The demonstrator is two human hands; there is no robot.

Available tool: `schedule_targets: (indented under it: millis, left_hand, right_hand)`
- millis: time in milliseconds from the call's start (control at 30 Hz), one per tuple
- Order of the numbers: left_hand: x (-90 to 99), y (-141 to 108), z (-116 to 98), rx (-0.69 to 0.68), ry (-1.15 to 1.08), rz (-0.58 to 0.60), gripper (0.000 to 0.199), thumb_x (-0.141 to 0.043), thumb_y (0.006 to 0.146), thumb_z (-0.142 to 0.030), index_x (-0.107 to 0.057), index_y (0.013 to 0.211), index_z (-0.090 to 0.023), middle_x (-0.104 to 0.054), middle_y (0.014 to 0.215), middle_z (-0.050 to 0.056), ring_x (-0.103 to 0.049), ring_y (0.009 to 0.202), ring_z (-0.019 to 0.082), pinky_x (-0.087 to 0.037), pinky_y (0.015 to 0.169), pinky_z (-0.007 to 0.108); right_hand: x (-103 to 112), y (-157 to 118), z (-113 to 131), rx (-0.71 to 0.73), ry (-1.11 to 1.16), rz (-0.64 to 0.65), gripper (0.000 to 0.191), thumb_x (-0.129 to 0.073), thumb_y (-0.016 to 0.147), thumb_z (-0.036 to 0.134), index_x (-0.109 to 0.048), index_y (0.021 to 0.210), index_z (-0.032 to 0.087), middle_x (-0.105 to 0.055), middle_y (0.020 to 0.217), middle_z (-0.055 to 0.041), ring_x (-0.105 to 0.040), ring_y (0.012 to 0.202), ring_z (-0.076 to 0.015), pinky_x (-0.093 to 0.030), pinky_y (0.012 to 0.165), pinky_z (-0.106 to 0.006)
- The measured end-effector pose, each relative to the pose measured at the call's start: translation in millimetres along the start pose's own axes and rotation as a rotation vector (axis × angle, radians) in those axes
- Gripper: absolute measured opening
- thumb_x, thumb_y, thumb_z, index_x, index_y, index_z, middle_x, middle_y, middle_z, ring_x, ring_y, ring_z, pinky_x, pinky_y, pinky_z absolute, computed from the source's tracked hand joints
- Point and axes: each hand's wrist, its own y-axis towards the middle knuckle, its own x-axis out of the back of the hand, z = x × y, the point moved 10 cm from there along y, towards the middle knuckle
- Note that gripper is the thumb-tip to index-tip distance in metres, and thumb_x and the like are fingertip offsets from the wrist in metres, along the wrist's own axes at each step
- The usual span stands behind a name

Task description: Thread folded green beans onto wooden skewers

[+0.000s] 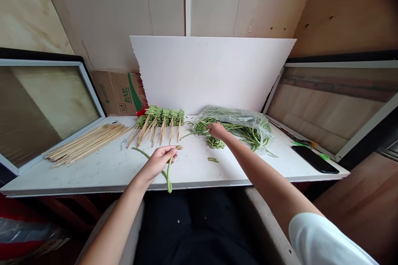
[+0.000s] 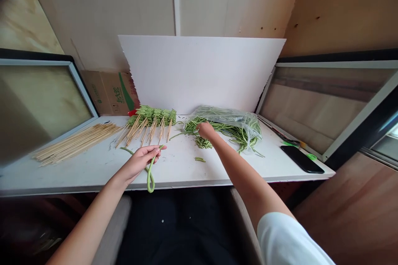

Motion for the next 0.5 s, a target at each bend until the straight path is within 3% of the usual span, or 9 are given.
schedule_targets:
  millis: [67, 233, 400, 500]
  left_hand:
    - [4.2, 2, 2, 0.001, 0.0, -0.014, 0.037, -0.078, 0.08, -0.05, -0.073, 0.083, -0.014, -0.069, 0.107, 0.011, -0.048, 0.068, 0.011, -0.04, 0.066, 0.028]
    - [16.3, 5, 3, -0.004, -0.005, -0.05, 0.036, -0.076, 0.082, -0.049, -0.074, 0.088, -0.013, -0.069, 0.097, 0.01, -0.048, 0.068, 0.013, -0.041, 0.067, 0.029]
    - [26.5, 5, 1, -0.017, -0.017, -0.082, 0.034, -0.076, 0.082, -0.047, -0.07, 0.077, -0.014, -0.071, 0.111, 0.014, -0.047, 0.068, 0.013, -0.041, 0.067, 0.03]
    - [31.2, 6, 1, -0.026, -0.015, -0.085, 0.033, -0.076, 0.083, -0.046, -0.071, 0.077, -0.014, -0.072, 0.111, 0.014, -0.047, 0.066, 0.012, -0.041, 0.067, 0.03]
  right_hand:
    - [-10, 16, 2, 0.051, -0.062, 0.049, 0.032, -0.067, 0.086, 0.003, -0.079, 0.112, 0.016, -0.078, 0.106, -0.0129, -0.058, 0.12, -0.0303, -0.043, 0.098, -0.031]
    - [-27, 48, 4, 0.152, -0.183, 0.119, 0.036, -0.069, 0.082, -0.003, -0.079, 0.11, 0.017, -0.076, 0.111, -0.0133, -0.052, 0.128, -0.0298, -0.041, 0.103, -0.033]
    - [-39, 77, 4, 0.143, -0.246, 0.202, 0.03, -0.085, 0.069, 0.001, -0.08, 0.093, 0.017, -0.077, 0.095, -0.0144, -0.057, 0.117, -0.0316, -0.043, 0.095, -0.034]
    - [-36, 85, 4, 0.106, -0.236, 0.148, 0.019, -0.088, 0.071, 0.01, -0.08, 0.088, 0.016, -0.076, 0.091, -0.0142, -0.063, 0.104, -0.0287, -0.046, 0.091, -0.033]
